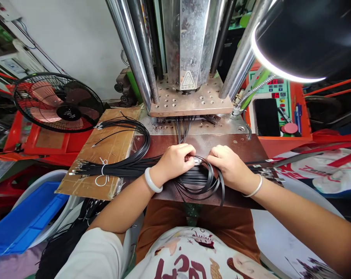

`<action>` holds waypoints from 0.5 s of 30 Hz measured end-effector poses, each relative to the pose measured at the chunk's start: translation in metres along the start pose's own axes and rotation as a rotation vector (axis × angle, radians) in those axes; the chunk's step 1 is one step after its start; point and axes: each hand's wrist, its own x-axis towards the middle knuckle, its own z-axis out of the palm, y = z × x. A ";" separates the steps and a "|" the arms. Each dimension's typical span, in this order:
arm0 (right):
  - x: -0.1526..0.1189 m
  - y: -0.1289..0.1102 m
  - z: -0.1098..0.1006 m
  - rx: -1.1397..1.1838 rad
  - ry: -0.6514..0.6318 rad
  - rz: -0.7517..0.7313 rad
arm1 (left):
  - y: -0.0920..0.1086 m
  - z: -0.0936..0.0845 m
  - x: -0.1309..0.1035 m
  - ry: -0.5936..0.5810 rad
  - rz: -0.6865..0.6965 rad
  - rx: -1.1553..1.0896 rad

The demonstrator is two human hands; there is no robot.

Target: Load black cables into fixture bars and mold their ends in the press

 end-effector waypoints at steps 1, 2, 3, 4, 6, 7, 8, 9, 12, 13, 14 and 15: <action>0.002 -0.001 0.002 0.005 0.005 -0.013 | 0.000 0.001 0.000 -0.021 0.012 0.017; 0.003 -0.002 0.003 0.006 0.010 -0.021 | 0.000 0.001 0.000 -0.048 0.022 0.052; 0.003 -0.001 0.002 0.003 0.010 -0.019 | 0.000 0.002 0.000 -0.079 0.028 0.098; 0.002 0.000 -0.002 0.004 0.005 -0.005 | 0.001 0.001 0.000 -0.103 0.026 0.148; -0.006 0.007 -0.017 0.070 -0.046 0.046 | 0.001 -0.001 0.000 -0.087 -0.010 0.203; -0.011 0.013 -0.027 0.149 -0.107 0.075 | 0.000 -0.002 0.000 -0.042 -0.035 0.178; -0.018 0.019 -0.037 0.251 -0.188 0.103 | 0.000 -0.003 0.000 0.012 -0.058 0.112; -0.024 0.026 -0.047 0.358 -0.264 0.131 | -0.001 -0.004 0.000 0.054 -0.072 0.015; -0.042 0.041 -0.066 0.487 -0.275 0.179 | -0.005 -0.001 0.001 0.024 -0.049 -0.239; -0.046 0.043 -0.068 0.453 -0.216 0.173 | -0.006 0.002 0.001 -0.015 -0.031 -0.260; -0.049 0.043 -0.067 0.398 -0.159 0.157 | -0.007 0.004 0.002 -0.045 -0.013 -0.250; -0.051 0.042 -0.065 0.333 -0.129 0.134 | -0.007 0.007 0.002 -0.061 0.001 -0.224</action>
